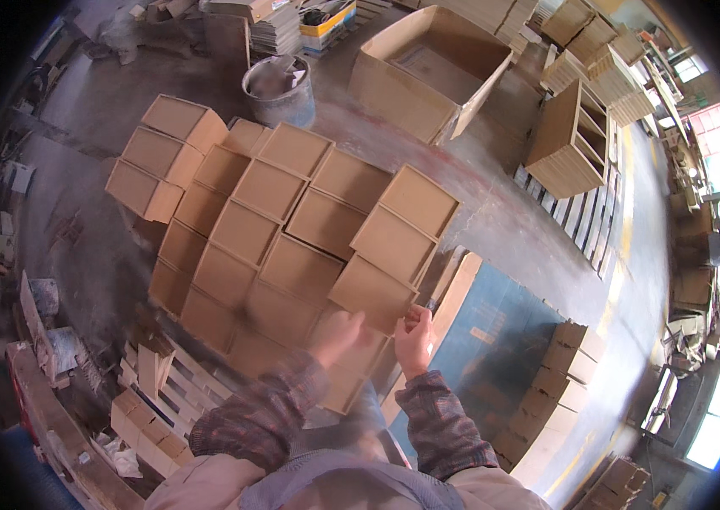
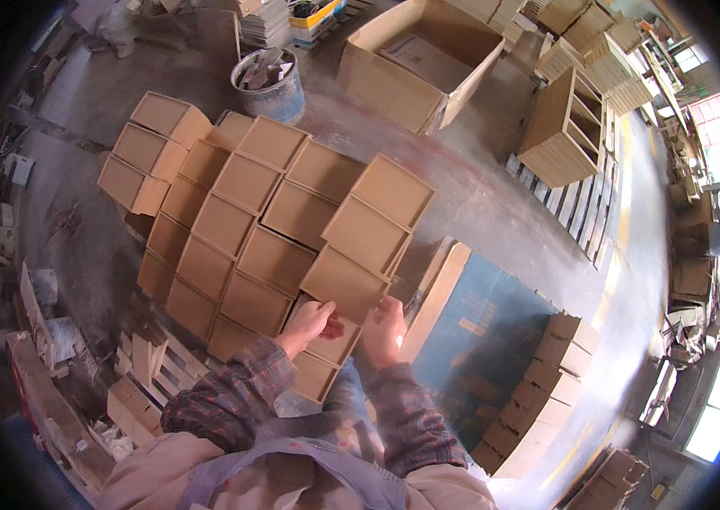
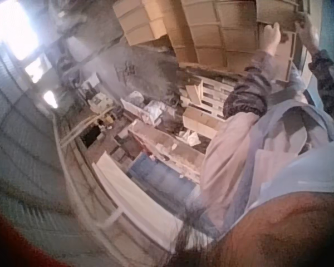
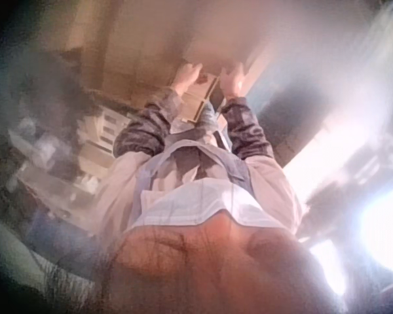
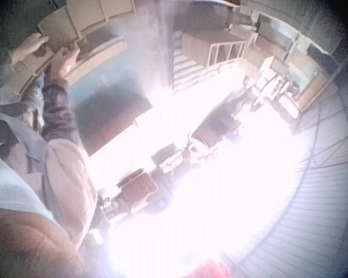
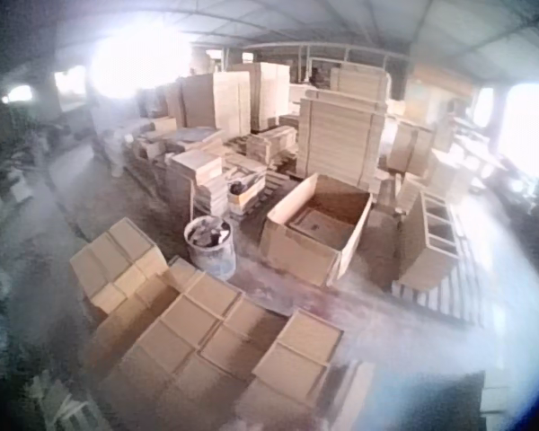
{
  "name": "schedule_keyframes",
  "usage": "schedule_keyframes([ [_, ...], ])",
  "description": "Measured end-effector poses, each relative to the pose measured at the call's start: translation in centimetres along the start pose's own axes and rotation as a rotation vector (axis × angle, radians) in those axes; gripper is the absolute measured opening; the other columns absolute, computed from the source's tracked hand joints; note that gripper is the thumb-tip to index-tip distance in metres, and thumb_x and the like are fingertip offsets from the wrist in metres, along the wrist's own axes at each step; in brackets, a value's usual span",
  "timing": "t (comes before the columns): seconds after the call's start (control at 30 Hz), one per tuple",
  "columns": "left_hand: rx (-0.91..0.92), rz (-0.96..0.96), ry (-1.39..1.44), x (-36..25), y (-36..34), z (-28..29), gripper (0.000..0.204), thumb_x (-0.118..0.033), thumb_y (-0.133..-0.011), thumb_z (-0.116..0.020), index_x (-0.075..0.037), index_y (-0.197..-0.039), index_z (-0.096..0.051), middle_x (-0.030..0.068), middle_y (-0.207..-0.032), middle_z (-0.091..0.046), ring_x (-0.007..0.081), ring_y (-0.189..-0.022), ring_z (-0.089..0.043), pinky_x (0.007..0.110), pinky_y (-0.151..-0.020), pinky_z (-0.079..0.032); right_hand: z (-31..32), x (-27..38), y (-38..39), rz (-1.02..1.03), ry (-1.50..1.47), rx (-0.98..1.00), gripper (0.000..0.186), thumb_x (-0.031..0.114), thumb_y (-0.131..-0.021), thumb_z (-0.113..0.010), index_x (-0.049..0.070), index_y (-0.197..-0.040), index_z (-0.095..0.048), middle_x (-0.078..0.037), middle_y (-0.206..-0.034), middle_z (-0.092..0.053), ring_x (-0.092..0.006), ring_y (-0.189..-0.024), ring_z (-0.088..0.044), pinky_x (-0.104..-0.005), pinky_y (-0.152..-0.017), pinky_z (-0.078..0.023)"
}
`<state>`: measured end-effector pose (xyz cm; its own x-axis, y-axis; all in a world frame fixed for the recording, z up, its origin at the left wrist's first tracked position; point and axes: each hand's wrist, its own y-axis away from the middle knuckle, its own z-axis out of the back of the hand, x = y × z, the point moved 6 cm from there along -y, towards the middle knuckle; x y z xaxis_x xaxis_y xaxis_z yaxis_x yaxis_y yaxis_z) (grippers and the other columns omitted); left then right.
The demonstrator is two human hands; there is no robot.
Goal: The person uses a manual pallet jack to move a pallet of cardboard boxes across a warehouse floor. After positioning the pallet, the person removes several boxes and stacks them on a nearby wooden pallet.
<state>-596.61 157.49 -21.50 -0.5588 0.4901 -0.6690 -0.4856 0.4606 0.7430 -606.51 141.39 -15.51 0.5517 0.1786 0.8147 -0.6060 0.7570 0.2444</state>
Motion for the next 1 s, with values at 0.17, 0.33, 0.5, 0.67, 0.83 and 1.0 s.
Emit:
schedule_keyframes([
  [0.17,-0.038,-0.17,-0.629,-6.4,2.4,1.6,0.04,-0.035,-0.098,-0.053,0.004,-0.095,-0.06,0.016,-0.08,-0.07,0.0264,-0.065,-0.069,0.035,-0.063,-0.057,0.1,-0.3,-0.9,0.0,0.031,-0.069,0.042,0.008,-0.086,-0.069,0.0,-0.123,-0.052,-0.013,-0.111,-0.065,-0.0197,-0.098,-0.065,-0.0321,-0.085,-0.052],
  [0.33,-0.386,-0.711,-0.63,-16.1,1.3,3.7,0.054,-0.026,-0.092,-0.061,0.004,-0.133,-0.044,0.0267,-0.131,-0.051,0.0391,-0.119,-0.053,0.044,-0.096,-0.045,0.5,1.8,-4.0,-0.032,-0.075,-0.127,0.058,0.018,-0.09,-0.067,-0.004,-0.138,-0.044,-0.017,-0.12,-0.061,-0.0247,-0.109,-0.061,-0.035,-0.096,-0.048],
  [0.5,-0.203,-0.493,-0.581,-14.5,-2.3,2.5,0.077,-0.029,-0.091,-0.063,0.009,-0.145,-0.025,0.0297,-0.148,-0.035,0.0419,-0.138,-0.035,0.044,-0.113,-0.032,-0.2,2.7,-6.4,-0.234,-0.151,0.107,0.066,0.025,-0.092,-0.064,-0.008,-0.143,-0.037,-0.021,-0.136,-0.053,-0.0286,-0.123,-0.055,-0.0354,-0.104,-0.042],
  [0.67,-0.273,-0.628,-0.658,-14.8,-1.5,2.3,0.073,-0.029,-0.089,-0.064,0.008,-0.142,-0.031,0.0303,-0.139,-0.043,0.0445,-0.127,-0.046,0.047,-0.105,-0.041,-0.5,2.5,-5.9,-0.134,-0.213,0.046,0.067,0.022,-0.093,-0.063,-0.007,-0.145,-0.033,-0.022,-0.141,-0.049,-0.029,-0.128,-0.05,-0.0365,-0.107,-0.039],
  [0.83,-0.314,-0.75,-0.599,-19.5,-4.7,1.6,0.073,-0.027,-0.089,-0.064,0.009,-0.143,-0.029,0.0296,-0.143,-0.04,0.0438,-0.132,-0.04,0.046,-0.109,-0.037,0.7,1.6,-8.8,-0.144,-0.182,-0.106,0.066,0.025,-0.095,-0.061,-0.007,-0.145,-0.033,-0.022,-0.142,-0.047,-0.0275,-0.134,-0.044,-0.0361,-0.109,-0.037],
  [1.0,-0.19,-0.594,-0.565,-20.8,-8.8,0.7,0.075,-0.031,-0.091,-0.061,0.008,-0.146,-0.028,0.0292,-0.15,-0.033,0.0393,-0.14,-0.033,0.042,-0.116,-0.028,0.3,2.0,-15.9,-0.102,-0.249,0.038,0.071,0.035,-0.093,-0.064,-0.011,-0.141,-0.038,-0.03,-0.137,-0.05,-0.0343,-0.132,-0.047,-0.0379,-0.11,-0.036],
])
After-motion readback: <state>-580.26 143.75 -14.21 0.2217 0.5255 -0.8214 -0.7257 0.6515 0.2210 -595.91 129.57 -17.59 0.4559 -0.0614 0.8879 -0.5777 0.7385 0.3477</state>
